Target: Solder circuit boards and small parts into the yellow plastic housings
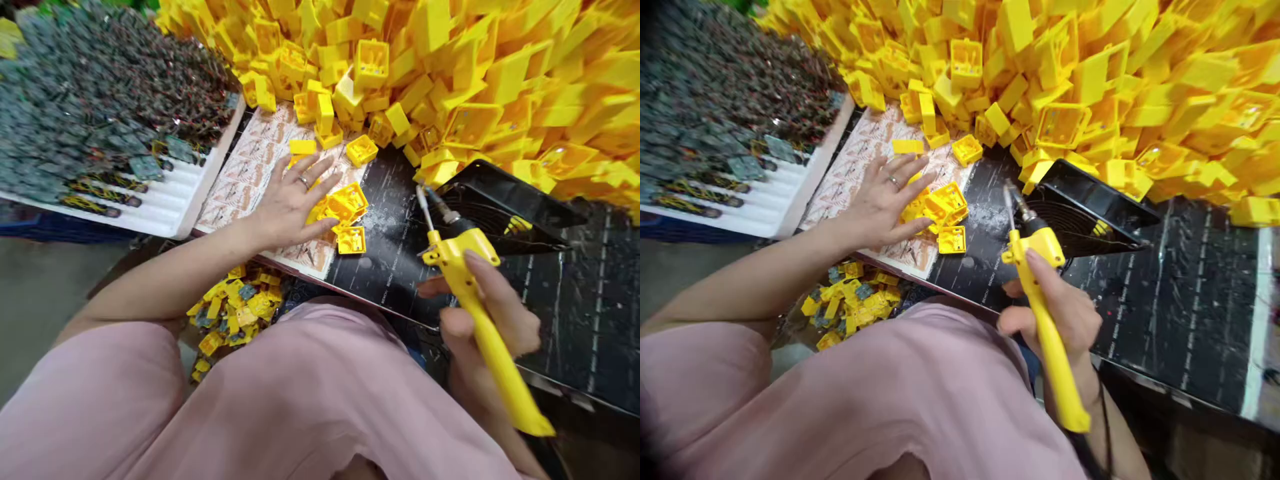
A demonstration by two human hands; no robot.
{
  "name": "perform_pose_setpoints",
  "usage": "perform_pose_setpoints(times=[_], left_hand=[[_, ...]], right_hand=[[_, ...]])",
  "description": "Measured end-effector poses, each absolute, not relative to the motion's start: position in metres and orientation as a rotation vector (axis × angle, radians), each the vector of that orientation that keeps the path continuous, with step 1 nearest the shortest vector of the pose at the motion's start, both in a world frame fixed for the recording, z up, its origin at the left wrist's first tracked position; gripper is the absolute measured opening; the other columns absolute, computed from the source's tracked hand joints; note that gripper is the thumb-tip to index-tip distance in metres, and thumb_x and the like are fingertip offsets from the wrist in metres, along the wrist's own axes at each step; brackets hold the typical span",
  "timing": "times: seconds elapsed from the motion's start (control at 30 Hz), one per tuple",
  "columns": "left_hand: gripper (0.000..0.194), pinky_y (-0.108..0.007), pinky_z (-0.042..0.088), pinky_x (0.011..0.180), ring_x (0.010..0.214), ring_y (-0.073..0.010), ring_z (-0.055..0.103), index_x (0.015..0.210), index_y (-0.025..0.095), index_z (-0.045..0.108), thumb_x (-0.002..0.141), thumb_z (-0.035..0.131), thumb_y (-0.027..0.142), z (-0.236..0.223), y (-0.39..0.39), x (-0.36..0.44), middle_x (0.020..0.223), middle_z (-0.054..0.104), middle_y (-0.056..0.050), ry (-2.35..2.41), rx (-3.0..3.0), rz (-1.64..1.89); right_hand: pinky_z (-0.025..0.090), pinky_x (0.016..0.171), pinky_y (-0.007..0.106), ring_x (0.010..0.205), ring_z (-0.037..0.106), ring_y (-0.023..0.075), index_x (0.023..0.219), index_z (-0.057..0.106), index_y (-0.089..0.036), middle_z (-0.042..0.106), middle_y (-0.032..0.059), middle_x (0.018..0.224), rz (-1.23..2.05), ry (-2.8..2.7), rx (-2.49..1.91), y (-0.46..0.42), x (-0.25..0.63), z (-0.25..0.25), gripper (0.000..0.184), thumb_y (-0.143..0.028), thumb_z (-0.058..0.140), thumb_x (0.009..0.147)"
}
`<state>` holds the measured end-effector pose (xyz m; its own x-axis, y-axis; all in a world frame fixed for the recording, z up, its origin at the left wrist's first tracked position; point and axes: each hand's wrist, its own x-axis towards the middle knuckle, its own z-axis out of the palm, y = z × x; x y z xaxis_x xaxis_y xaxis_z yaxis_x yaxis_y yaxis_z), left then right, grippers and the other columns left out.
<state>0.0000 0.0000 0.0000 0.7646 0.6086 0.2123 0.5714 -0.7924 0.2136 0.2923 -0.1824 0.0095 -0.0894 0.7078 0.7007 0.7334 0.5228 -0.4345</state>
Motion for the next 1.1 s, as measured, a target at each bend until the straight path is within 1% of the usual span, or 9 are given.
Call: perform_pose_setpoints(times=[0.1, 0.17, 0.33, 0.53, 0.7, 0.77, 0.9, 1.0, 1.1], left_hand=[[0.059, -0.063, 0.014, 0.129, 0.154, -0.0335, 0.041, 0.149, 0.027, 0.055, 0.104, 0.035, 0.06, -0.006, -0.023, 0.008, 0.168, 0.045, -0.01, 0.854, 2.821, 0.364], [0.053, -0.064, 0.011, 0.131, 0.153, -0.0326, 0.042, 0.139, 0.027, 0.061, 0.103, 0.041, 0.059, -0.01, -0.032, 0.01, 0.167, 0.046, -0.008, 0.878, 2.809, 0.386], [0.046, -0.068, 0.013, 0.131, 0.155, -0.0344, 0.036, 0.129, 0.026, 0.066, 0.1, 0.049, 0.058, -0.021, -0.033, 0.005, 0.166, 0.047, -0.007, 1.02, 2.802, 0.531], [0.045, -0.058, 0.034, 0.124, 0.15, -0.0357, 0.046, 0.14, 0.017, 0.061, 0.102, 0.054, 0.041, -0.018, -0.042, -0.003, 0.162, 0.051, -0.017, 0.869, 3.065, 0.674], [0.042, -0.054, 0.033, 0.127, 0.131, -0.024, 0.064, 0.145, 0.02, 0.057, 0.106, 0.046, 0.03, -0.014, -0.061, 0.006, 0.133, 0.073, -0.01, 0.841, 3.081, 0.547], [0.04, -0.054, 0.036, 0.124, 0.12, -0.0224, 0.069, 0.143, 0.022, 0.059, 0.107, 0.043, 0.027, -0.013, -0.064, 0.015, 0.125, 0.077, -0.007, 0.835, 3.08, 0.518], [0.039, -0.046, 0.045, 0.111, 0.108, -0.0216, 0.073, 0.136, 0.018, 0.064, 0.103, 0.044, 0.014, -0.006, -0.062, 0.033, 0.134, 0.074, -0.008, 0.653, 3.051, 0.344], [0.047, -0.052, 0.036, 0.121, 0.113, -0.0216, 0.073, 0.14, 0.022, 0.062, 0.098, 0.047, 0.008, 0.005, -0.058, 0.032, 0.146, 0.068, -0.008, 0.504, 3.017, 0.187], [0.042, -0.056, 0.031, 0.125, 0.127, -0.0235, 0.067, 0.142, 0.025, 0.06, 0.104, 0.044, 0.019, 0.012, -0.051, 0.014, 0.151, 0.064, -0.008, 0.644, 2.974, 0.289]], right_hand=[[0.057, 0.07, 0.018, 0.064, 0.073, 0.0106, 0.124, 0.068, -0.024, 0.077, -0.0029, 0.081, -0.033, -1.89, -1.306, -0.172, 0.275, 0.01, 0.022, -0.027, 0.065, 0.103], [0.056, 0.071, 0.02, 0.07, 0.074, 0.0119, 0.112, 0.068, -0.023, 0.076, -0.001, 0.086, -0.07, -1.923, -1.367, -0.163, 0.26, 0.005, 0.011, -0.03, 0.065, 0.103], [0.053, 0.066, 0.031, 0.086, 0.069, 0.0245, 0.128, 0.061, -0.02, 0.071, 0.0092, 0.095, -0.217, -2.054, -1.552, -0.134, 0.222, -0.019, 0.049, -0.059, 0.064, 0.098], [0.059, 0.081, 0.035, 0.105, 0.068, 0.0261, 0.142, 0.052, -0.025, 0.068, 0.0091, 0.111, -0.014, -2.113, -1.523, -0.133, 0.235, -0.028, 0.041, -0.036, 0.06, 0.103], [0.059, 0.091, 0.037, 0.104, 0.071, 0.0231, 0.143, 0.048, -0.026, 0.069, 0.0058, 0.113, 0.301, -2.245, -1.226, -0.165, 0.272, -0.011, 0.044, -0.021, 0.06, 0.101], [0.058, 0.092, 0.04, 0.101, 0.07, 0.0246, 0.142, 0.049, -0.026, 0.069, 0.0055, 0.109, 0.256, -2.259, -1.246, -0.174, 0.278, -0.007, 0.043, -0.026, 0.062, 0.101], [0.056, 0.084, 0.044, 0.091, 0.066, 0.0299, 0.134, 0.054, -0.022, 0.067, 0.0077, 0.097, -0.138, -2.166, -1.474, -0.177, 0.27, -0.013, 0.058, -0.054, 0.075, 0.091], [0.054, 0.077, 0.04, 0.091, 0.065, 0.029, 0.134, 0.054, -0.022, 0.066, 0.0073, 0.093, -0.174, -2.152, -1.533, -0.175, 0.261, -0.021, 0.048, -0.044, 0.072, 0.095], [0.057, 0.077, 0.036, 0.092, 0.066, 0.0247, 0.135, 0.05, -0.024, 0.066, 0.0052, 0.097, -0.023, -2.206, -1.425, -0.175, 0.263, -0.021, 0.038, -0.029, 0.061, 0.099]])
